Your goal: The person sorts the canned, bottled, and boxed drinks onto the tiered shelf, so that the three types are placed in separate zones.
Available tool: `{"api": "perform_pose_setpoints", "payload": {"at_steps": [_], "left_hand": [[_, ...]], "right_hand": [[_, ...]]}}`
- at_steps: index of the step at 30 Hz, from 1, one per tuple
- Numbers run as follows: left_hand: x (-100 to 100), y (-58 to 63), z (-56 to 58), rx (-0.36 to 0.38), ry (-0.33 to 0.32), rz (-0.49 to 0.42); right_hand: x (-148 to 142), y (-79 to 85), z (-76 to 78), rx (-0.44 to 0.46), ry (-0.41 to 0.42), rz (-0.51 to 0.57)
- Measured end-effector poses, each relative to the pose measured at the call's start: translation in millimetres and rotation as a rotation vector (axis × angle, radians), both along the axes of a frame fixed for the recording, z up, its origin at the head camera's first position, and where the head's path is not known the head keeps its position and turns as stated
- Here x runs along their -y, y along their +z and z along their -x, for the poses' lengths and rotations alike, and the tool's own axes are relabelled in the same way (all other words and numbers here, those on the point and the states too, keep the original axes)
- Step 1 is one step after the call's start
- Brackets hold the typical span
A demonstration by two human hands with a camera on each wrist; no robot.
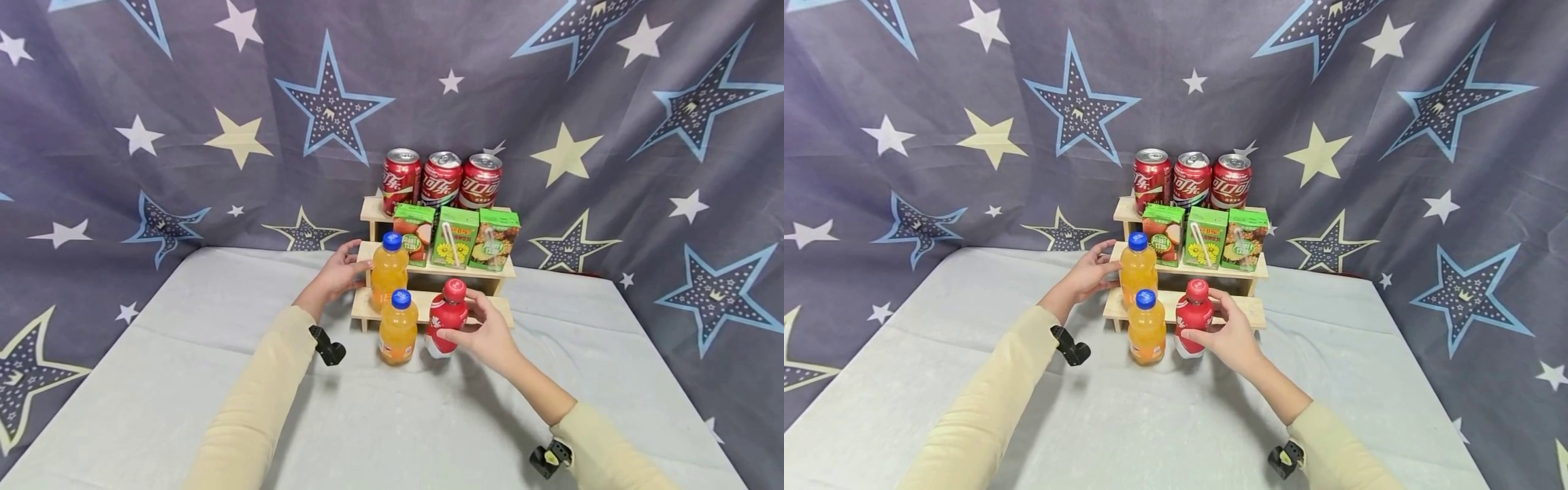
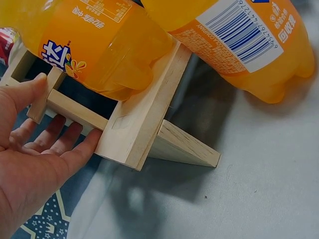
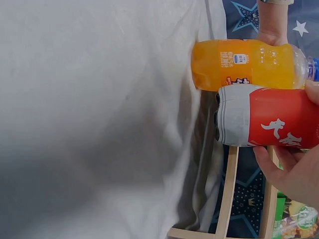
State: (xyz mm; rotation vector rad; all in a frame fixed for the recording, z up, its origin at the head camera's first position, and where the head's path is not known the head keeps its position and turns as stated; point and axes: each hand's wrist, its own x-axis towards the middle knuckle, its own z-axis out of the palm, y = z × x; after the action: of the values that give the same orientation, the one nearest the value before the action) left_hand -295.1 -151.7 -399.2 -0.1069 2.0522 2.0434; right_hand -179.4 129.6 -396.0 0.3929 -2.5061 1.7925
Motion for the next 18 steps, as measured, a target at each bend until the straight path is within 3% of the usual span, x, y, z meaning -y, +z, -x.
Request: {"api": "perform_pose_setpoints", "payload": {"at_steps": [18], "left_hand": [[0,0.2,-1.3,-0.001,0.003,0.002]], "right_hand": [[-2,14.0,6.6,-0.049,-0.013,0.020]]}}
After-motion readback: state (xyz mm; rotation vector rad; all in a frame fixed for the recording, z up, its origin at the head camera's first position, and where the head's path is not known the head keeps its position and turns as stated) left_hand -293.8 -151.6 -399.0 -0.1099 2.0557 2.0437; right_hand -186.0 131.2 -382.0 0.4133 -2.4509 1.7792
